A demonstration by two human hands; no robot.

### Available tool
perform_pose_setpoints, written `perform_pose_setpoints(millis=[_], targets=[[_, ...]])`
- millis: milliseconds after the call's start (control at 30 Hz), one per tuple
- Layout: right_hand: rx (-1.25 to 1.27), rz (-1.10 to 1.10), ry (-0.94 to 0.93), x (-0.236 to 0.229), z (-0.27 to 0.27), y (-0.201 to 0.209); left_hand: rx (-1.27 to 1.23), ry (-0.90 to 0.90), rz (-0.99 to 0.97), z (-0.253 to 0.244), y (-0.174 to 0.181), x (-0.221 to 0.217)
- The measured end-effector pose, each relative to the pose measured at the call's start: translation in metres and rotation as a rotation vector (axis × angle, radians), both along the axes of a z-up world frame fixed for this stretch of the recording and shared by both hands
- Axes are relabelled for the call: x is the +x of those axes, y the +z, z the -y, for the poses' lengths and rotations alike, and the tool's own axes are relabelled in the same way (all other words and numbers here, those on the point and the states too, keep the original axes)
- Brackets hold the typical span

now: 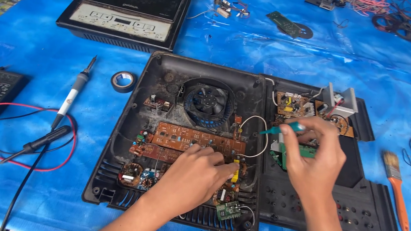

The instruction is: Unscrewing and removing a circuit board from an induction cooker for repair.

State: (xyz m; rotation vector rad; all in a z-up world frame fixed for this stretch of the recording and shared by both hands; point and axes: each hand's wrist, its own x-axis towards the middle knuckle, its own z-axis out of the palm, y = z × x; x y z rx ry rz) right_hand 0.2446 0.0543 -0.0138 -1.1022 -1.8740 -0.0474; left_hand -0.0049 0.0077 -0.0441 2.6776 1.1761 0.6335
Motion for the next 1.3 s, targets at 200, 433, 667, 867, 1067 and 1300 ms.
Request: perform_pose_setpoints(millis=[200, 433, 667, 867, 1067, 1300], targets=[[0.072, 0.103, 0.1, -0.015, -0.004, 0.019, -0.076, -0.015, 0.005, -0.001, 0.002, -0.001], [0.236, -0.037, -0.053, -0.003, 0.059, 0.009, -0.065, -0.017, -0.043, -0.001, 0.007, -0.002], [0.01, -0.992, -0.442, 0.039, 0.144, -0.074, -0.092, 0.028, -0.026, 0.0, 0.017, 0.0], [-0.262, -0.962, -0.409, 0.062, 0.153, -0.071, 0.043, 0.042, -0.019, 0.002, 0.017, 0.003], [-0.281, -0.627, -0.673, 0.065, 0.149, -0.061, 0.046, 0.055, -0.09, 0.003, 0.021, 0.004], [-0.332, -0.637, -0.68, 0.07, 0.145, -0.059, 0.072, 0.105, -0.179, 0.001, 0.009, -0.001]])
